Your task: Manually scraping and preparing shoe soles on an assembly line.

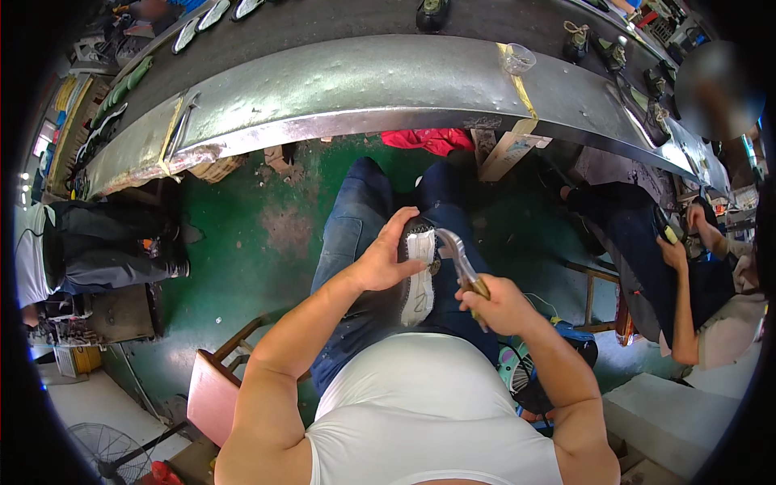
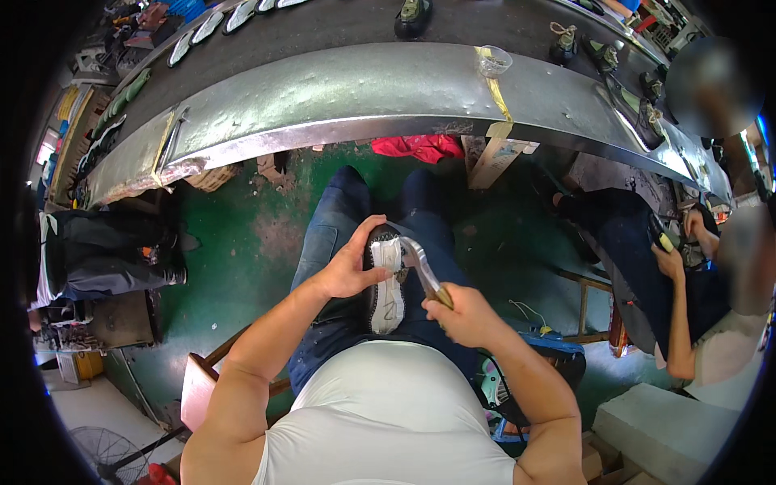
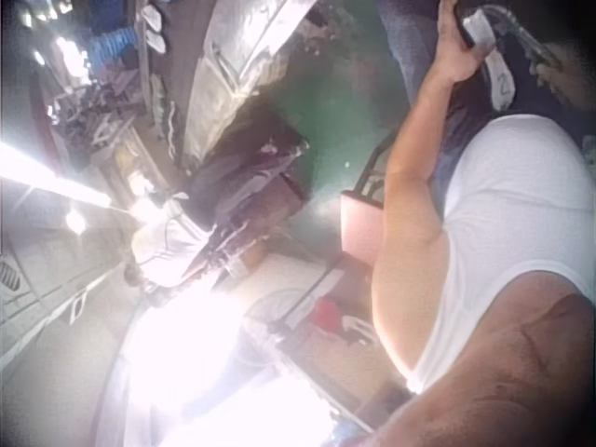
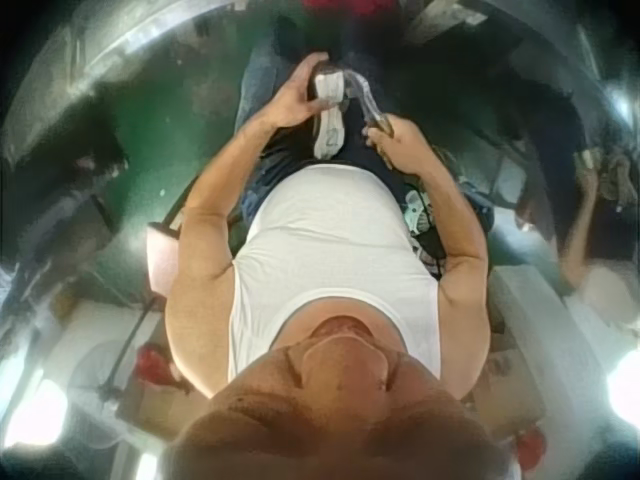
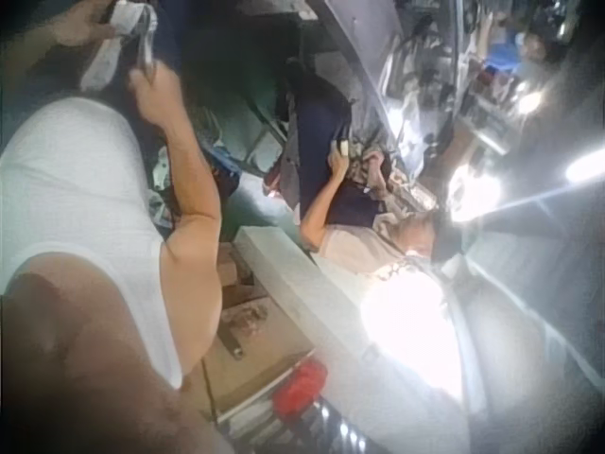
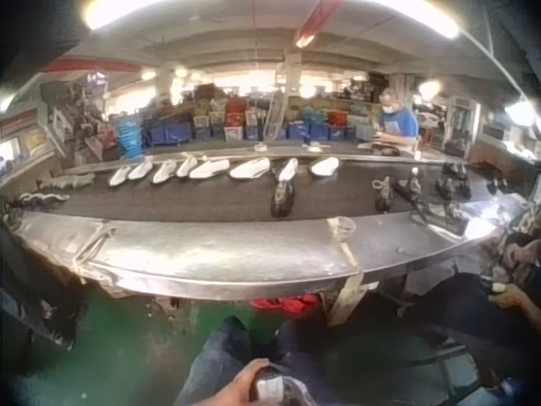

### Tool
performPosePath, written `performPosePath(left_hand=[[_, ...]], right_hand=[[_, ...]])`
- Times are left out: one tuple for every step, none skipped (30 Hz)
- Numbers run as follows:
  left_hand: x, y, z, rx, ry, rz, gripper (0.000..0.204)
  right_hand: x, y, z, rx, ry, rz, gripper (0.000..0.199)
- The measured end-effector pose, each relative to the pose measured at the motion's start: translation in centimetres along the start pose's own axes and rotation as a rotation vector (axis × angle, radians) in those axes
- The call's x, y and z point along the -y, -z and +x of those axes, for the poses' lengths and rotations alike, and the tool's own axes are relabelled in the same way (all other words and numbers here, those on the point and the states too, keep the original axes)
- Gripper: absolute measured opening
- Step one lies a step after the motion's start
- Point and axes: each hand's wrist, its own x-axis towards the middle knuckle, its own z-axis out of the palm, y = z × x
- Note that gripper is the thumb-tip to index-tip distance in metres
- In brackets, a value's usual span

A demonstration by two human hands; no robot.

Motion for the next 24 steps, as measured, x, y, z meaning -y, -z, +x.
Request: performPosePath(left_hand=[[-0.1,0.0,-0.1,0.000,0.008,-0.001,0.094],[-0.1,0.0,-0.1,0.005,0.030,0.004,0.093],[-0.2,-0.1,-0.3,0.012,0.052,0.009,0.093],[-0.4,0.0,-0.3,0.018,0.054,0.014,0.093],[-0.6,0.0,-0.3,0.010,0.055,0.061,0.093],[-0.8,0.1,-0.3,0.002,0.055,0.109,0.093],[-1.0,0.0,-0.2,0.005,0.051,0.111,0.093],[-1.1,-0.1,-0.1,-0.014,0.031,0.192,0.094],[-1.3,-0.2,0.0,-0.033,0.010,0.273,0.094],[-1.4,-0.2,0.1,-0.032,0.009,0.273,0.094],[-1.5,-0.2,0.2,-0.013,0.054,0.262,0.095],[-1.6,-0.3,0.2,0.005,0.100,0.252,0.095],[-1.2,-0.2,0.1,0.001,0.102,0.253,0.095],[-0.6,-0.1,0.1,0.023,0.079,0.150,0.095],[-0.1,0.0,-0.1,0.045,0.055,0.046,0.095],[-0.4,0.2,-0.1,0.043,0.061,0.047,0.095],[-0.9,0.5,0.0,0.063,0.098,-0.066,0.096],[-1.2,0.7,-0.1,0.081,0.134,-0.178,0.097],[-1.0,0.7,-0.1,0.079,0.136,-0.176,0.097],[-0.6,0.5,-0.1,0.061,0.128,-0.198,0.096],[-0.3,0.4,-0.2,0.044,0.118,-0.221,0.094],[-0.2,0.4,-0.3,0.046,0.116,-0.220,0.094],[-0.1,0.4,-0.5,0.047,0.149,-0.270,0.093],[0.0,0.5,-0.5,0.049,0.182,-0.321,0.091]], right_hand=[[-0.1,-0.9,0.1,0.012,-0.059,0.018,0.026],[-0.2,-1.5,0.1,0.023,-0.119,0.036,0.027],[-0.3,-1.8,0.1,0.026,-0.123,0.042,0.027],[-0.1,-1.9,0.3,0.009,-0.121,-0.010,0.027],[-0.1,-2.0,0.4,-0.009,-0.119,-0.063,0.027],[0.0,-2.2,0.5,-0.013,-0.118,-0.056,0.027],[0.0,-2.1,0.5,-0.016,-0.117,-0.091,0.026],[0.0,-2.0,0.6,-0.018,-0.116,-0.126,0.025],[-0.2,-1.8,0.8,-0.022,-0.115,-0.126,0.025],[-0.6,-1.8,1.0,-0.032,-0.057,-0.238,0.025],[-1.1,-1.8,1.2,-0.040,0.001,-0.351,0.025],[-1.6,-1.8,1.3,-0.039,0.001,-0.351,0.025],[-1.7,-1.9,1.6,0.025,-0.009,-0.063,0.024],[-1.8,-2.0,1.8,0.090,-0.019,0.225,0.023],[-1.7,-2.0,1.8,0.096,-0.017,0.224,0.023],[-0.6,-2.1,1.5,0.106,-0.064,0.428,0.022],[0.0,-2.2,1.3,0.114,-0.112,0.632,0.022],[-1.0,-2.2,1.7,0.180,-0.098,0.686,0.020],[-1.1,-2.4,1.9,0.184,-0.097,0.687,0.020],[-1.1,-2.7,2.1,0.181,-0.140,0.742,0.022],[-1.1,-2.8,2.2,0.177,-0.182,0.795,0.023],[-1.0,-2.3,2.3,0.175,-0.180,0.795,0.023],[-1.0,-1.3,2.4,0.169,-0.174,0.463,0.025],[-0.9,-0.7,2.4,0.159,-0.168,0.130,0.028]])
